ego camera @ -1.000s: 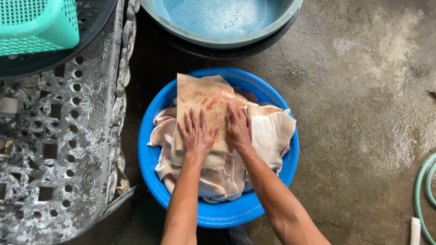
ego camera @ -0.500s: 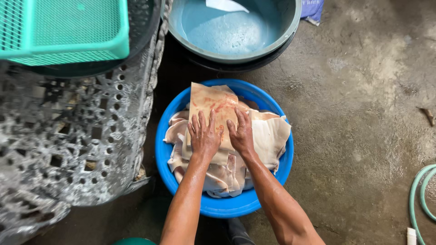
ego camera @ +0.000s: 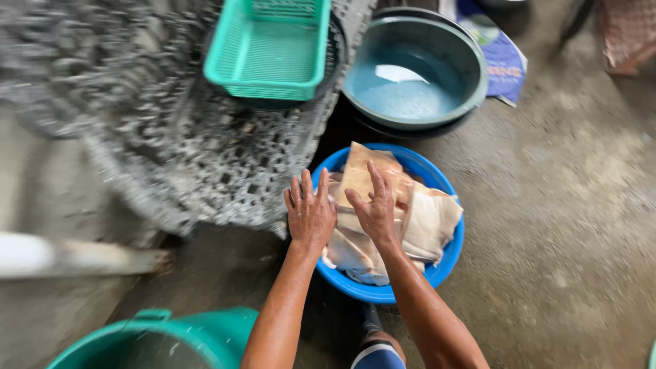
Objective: The person washes several animal skins by hand in a bucket of water and then places them into a blue bowl.
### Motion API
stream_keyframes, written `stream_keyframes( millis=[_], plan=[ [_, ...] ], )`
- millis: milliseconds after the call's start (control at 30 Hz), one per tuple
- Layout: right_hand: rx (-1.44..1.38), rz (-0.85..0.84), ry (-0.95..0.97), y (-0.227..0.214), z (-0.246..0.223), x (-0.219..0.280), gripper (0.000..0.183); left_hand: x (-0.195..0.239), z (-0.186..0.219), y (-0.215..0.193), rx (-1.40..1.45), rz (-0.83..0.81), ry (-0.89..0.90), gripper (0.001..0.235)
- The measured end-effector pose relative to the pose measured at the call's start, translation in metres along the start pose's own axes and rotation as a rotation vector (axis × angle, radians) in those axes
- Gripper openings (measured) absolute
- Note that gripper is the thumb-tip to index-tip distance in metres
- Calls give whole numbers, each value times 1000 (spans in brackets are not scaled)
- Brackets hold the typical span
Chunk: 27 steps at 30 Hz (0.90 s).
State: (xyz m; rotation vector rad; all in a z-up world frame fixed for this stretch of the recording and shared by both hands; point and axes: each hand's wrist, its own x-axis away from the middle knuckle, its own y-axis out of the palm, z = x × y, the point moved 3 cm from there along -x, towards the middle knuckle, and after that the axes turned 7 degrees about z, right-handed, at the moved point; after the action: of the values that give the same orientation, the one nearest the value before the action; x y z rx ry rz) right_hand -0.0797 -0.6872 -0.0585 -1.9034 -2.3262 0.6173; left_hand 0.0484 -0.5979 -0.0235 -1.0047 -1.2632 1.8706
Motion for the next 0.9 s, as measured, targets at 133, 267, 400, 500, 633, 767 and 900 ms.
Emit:
stream_keyframes(
  millis=[133, 267, 400, 500, 633, 767, 900],
  plan=[
    [-95, -130, -125, 30, -59, 44, 81, 47, -46, -65, -86, 102, -82, 78],
    [-152, -288, -200, 70, -120, 100, 80, 112, -102, -129, -163, 194, -234, 77],
    [-191, -471, -274, 104, -180, 166, 83, 192, -156, -188, -227, 265, -440, 75],
    [-195, -610, -336, 127, -217, 217, 83, 256, -188, -219, -266, 319, -578, 75],
    [-230, -742, -374, 144, -247, 287, 84, 336, -215, -244, -249, 377, -730, 78],
    [-172, -889, -404, 161, -251, 347, 87, 403, -224, -244, -120, 445, -862, 80],
    [-147, -976, -459, 174, -235, 393, 88, 443, -230, -227, -100, 526, -931, 84]
  ],
)
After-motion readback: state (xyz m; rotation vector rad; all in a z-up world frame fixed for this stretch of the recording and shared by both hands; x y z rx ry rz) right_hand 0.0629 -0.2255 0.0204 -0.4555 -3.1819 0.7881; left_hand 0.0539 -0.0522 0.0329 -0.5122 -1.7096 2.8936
